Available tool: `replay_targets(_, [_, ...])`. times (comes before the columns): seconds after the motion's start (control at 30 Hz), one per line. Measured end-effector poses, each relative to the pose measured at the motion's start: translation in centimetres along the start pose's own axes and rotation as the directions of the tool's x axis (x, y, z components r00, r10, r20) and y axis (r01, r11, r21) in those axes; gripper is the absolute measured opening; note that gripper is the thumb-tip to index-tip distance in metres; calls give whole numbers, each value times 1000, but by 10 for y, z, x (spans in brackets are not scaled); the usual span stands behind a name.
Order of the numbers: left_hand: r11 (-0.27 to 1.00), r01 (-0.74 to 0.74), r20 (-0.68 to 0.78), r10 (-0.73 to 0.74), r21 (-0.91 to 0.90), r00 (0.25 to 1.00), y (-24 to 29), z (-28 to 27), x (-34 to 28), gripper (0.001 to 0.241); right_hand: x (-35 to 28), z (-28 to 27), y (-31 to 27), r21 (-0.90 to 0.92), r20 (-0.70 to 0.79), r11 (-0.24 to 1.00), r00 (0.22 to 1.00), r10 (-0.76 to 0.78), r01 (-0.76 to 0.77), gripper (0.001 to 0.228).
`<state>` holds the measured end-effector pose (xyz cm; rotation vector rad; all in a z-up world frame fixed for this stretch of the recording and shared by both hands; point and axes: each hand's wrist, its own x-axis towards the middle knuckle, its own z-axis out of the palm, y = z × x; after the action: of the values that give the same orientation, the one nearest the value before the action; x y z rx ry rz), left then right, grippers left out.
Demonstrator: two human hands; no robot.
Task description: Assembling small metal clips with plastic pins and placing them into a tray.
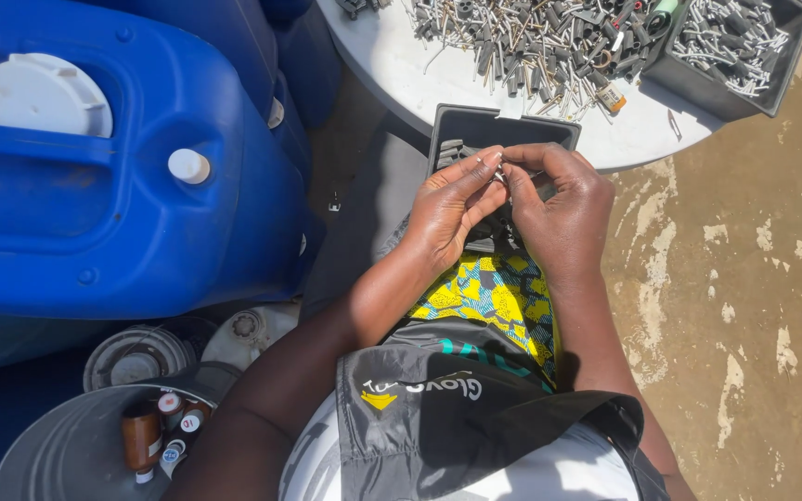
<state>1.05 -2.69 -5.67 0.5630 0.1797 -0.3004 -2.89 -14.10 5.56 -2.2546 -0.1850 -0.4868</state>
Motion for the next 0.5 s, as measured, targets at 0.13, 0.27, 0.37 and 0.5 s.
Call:
replay_targets(0.13, [999,-13,77,16,-44,997,-3,-9,5,42,1,0,-1,54,5,998,1000,16,-17,18])
replay_targets(0.27, [995,13,89,-4,-103,996,-2,-10,1,42,0,-2,1,132,32,990,999,38,-41,25])
replay_targets(0.37, [996,7,82,0,-93,997,2,-5,0,44,-1,-3,8,146,11,989,1000,27,-28,23])
replay_targets(0.5, [998,7,55,-3,-65,998,7,1,-5,48,-8,-1,7,164,35,986,999,29,-34,24])
